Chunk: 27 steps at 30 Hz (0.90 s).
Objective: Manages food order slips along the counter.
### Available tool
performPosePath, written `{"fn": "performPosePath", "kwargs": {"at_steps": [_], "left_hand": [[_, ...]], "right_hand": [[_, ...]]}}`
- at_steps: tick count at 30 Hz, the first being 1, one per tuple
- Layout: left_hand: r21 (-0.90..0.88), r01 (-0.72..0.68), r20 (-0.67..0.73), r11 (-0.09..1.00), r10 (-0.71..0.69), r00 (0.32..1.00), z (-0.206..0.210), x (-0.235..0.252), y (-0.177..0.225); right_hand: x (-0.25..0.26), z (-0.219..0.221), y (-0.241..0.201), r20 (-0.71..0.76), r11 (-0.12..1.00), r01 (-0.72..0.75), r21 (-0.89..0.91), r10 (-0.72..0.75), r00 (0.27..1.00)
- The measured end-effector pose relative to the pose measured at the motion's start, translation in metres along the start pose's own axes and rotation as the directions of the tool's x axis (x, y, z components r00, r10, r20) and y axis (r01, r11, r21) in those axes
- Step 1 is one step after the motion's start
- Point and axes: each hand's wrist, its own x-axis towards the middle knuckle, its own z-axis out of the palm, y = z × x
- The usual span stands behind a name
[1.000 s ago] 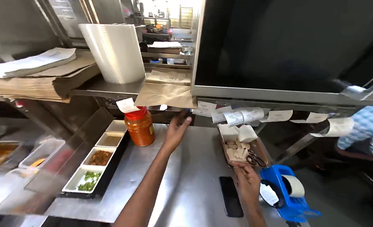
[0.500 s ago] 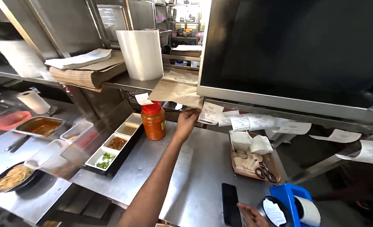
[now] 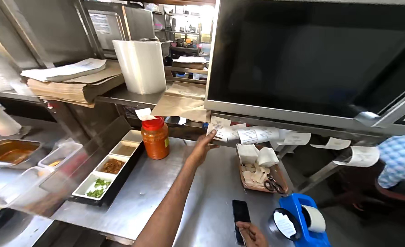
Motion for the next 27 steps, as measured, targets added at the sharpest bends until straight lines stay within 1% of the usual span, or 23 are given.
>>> {"fn": "performPosePath", "kwargs": {"at_steps": [2,4,6,8,12,17,23,27], "left_hand": [[-0.088,-0.023,0.091,0.996,0.031,0.995,0.006,-0.002,-0.019],[-0.186,-0.024,0.152,0.982,0.053,0.987,0.014,-0.001,-0.029],[-0.25,-0.011,0.145,0.968,0.048,0.988,0.02,-0.003,-0.031],[-0.267,0.007,0.135,0.964,0.03,0.99,0.023,-0.007,-0.028],[-0.19,0.003,0.172,0.982,0.03,0.985,0.026,-0.009,-0.027],[-0.062,-0.061,0.036,0.996,0.064,0.997,0.041,-0.009,-0.029],[-0.049,-0.05,-0.058,0.998,0.047,0.997,0.038,-0.006,-0.025],[0.01,-0.055,-0.051,0.998,0.056,0.997,0.039,-0.006,-0.022]], "right_hand": [[-0.005,-0.004,0.003,-0.015,1.0,-0.008,-0.003,0.008,1.0],[-0.008,-0.009,0.007,-0.033,1.0,-0.012,-0.009,0.012,0.999],[-0.011,-0.014,0.007,-0.051,0.999,-0.028,-0.017,0.027,0.998],[-0.014,-0.016,0.007,-0.079,0.999,-0.037,-0.009,0.036,0.996],[-0.018,-0.02,0.008,-0.101,0.999,-0.048,0.012,0.049,0.994],[-0.02,-0.02,0.011,-0.094,0.999,-0.052,0.0,0.052,0.994],[-0.019,-0.026,0.012,-0.103,0.997,-0.068,-0.035,0.064,0.993],[-0.02,-0.03,0.018,-0.064,0.999,-0.033,-0.042,0.03,0.997]]}}
